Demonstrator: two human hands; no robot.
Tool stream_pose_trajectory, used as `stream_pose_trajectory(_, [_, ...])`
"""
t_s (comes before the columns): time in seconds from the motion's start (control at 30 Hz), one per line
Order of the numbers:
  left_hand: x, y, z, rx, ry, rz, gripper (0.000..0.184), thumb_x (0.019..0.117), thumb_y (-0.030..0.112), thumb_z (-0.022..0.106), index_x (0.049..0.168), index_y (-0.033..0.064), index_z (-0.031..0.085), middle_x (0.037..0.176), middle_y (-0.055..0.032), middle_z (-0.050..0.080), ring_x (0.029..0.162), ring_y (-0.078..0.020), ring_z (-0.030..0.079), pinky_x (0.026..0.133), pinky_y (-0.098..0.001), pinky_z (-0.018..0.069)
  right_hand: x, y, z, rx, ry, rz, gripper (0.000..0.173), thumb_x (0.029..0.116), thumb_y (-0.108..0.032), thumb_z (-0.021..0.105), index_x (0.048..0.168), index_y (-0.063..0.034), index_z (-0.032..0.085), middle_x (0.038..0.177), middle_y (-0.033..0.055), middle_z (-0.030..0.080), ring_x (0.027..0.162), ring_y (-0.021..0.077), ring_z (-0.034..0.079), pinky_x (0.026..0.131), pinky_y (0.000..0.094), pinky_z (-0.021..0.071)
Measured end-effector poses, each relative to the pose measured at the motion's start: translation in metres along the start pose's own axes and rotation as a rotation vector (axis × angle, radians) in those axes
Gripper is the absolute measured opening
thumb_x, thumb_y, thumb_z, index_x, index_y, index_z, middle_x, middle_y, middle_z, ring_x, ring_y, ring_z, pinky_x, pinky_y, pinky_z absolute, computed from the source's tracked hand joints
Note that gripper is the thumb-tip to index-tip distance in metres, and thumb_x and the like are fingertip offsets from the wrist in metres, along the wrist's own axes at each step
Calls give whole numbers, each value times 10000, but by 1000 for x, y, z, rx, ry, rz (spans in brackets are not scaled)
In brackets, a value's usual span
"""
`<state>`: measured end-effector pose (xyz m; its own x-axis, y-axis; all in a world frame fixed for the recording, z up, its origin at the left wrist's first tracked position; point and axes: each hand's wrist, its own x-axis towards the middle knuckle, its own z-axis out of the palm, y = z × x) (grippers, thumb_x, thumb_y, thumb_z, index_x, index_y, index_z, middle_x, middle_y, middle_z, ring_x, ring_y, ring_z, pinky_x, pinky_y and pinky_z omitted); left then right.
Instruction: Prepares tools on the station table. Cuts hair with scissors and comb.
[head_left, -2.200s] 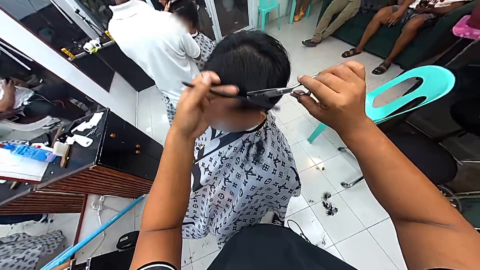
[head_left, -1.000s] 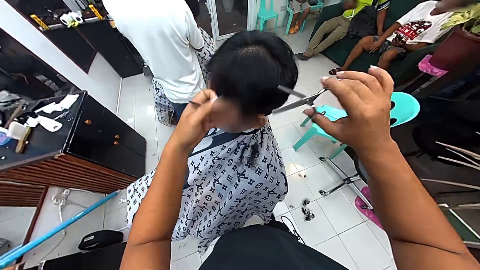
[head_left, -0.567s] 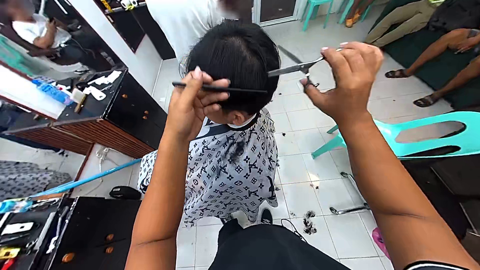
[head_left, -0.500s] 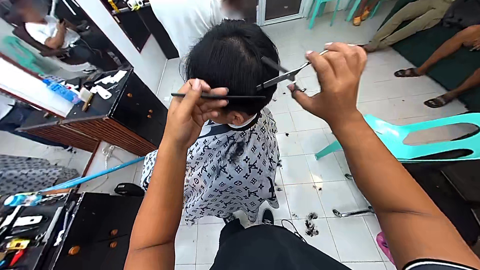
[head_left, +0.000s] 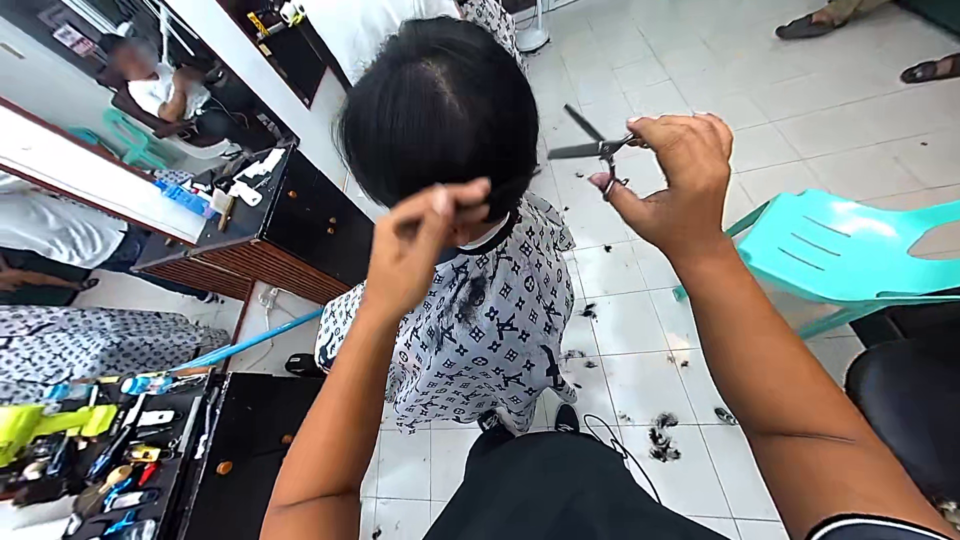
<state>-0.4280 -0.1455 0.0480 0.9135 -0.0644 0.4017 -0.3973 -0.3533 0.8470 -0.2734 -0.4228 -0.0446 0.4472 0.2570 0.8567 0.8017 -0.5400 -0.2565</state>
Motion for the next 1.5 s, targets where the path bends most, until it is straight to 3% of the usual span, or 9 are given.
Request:
stream_pose_trajectory(0.13, [-19,5,1,266,-369,150,425,1078,337,473,1144,6,730,1163,-60,742,1081,-132,708,963,-355,595,-8,24,3,9,61,62,366,988,-302,696,1246,-43,704,1048,149,755,1000,304,701,1012,502,460])
stream_pose_trajectory(0.33, [21,29,-12,-197,178,13,448,1125,307,248,1174,123,653,1250,-48,723,983,-150,743,741,-276,623,4,40,29,29,149,3,298,994,-239,682,1209,-38,729,996,163,756,951,317,704,923,469,505])
stream_pose_trajectory(0.53, [-3,13,0,-328,122,-37,374,1109,256,365,1143,84,695,1222,-122,730,974,-171,753,793,-288,628,27,20,50,17,134,-122,667,901,-509,716,1379,-58,603,1229,214,670,1281,424,550,1098,609,368])
stream_pose_trajectory(0.73, [-6,21,-4,-230,-129,32,378,1075,395,494,1147,117,739,1183,-86,751,1010,-196,752,870,-339,632,17,2,51,103,268,-339,247,982,-222,700,1168,-65,744,888,140,719,930,297,662,921,453,454])
stream_pose_trajectory(0.97, [25,39,9,-271,215,133,464,1134,289,207,1218,100,622,1307,-88,692,1050,-163,729,778,-269,617,1,7,49,118,243,-324,259,983,-244,702,1162,-64,754,856,146,712,881,294,660,913,441,463])
stream_pose_trajectory(1.13, [15,17,26,-96,221,44,413,1122,280,317,1213,59,654,1281,-81,706,1040,-159,731,800,-287,619,-10,10,47,153,197,-333,269,986,-238,685,1164,-46,743,872,162,713,893,311,672,928,449,484])
stream_pose_trajectory(1.23, [-1,1,29,-91,173,22,399,1112,300,385,1203,50,682,1272,-100,710,1043,-179,734,837,-315,622,-18,22,48,158,137,-239,408,981,-364,692,1242,-50,707,1043,178,725,1095,340,665,1039,492,465])
stream_pose_trajectory(1.33, [-11,-3,31,-129,164,33,378,1102,312,430,1193,60,697,1274,-109,707,1059,-195,731,864,-328,619,-18,46,60,101,170,-69,348,998,-309,677,1223,-47,717,1019,184,744,1012,340,696,985,500,486])
stream_pose_trajectory(1.5, [-15,-4,40,-129,162,48,374,1091,356,465,1189,85,703,1299,-101,695,1096,-192,718,875,-323,615,-1,32,77,89,161,-67,679,909,-545,690,1360,-43,610,1218,225,673,1270,429,560,1096,605,375])
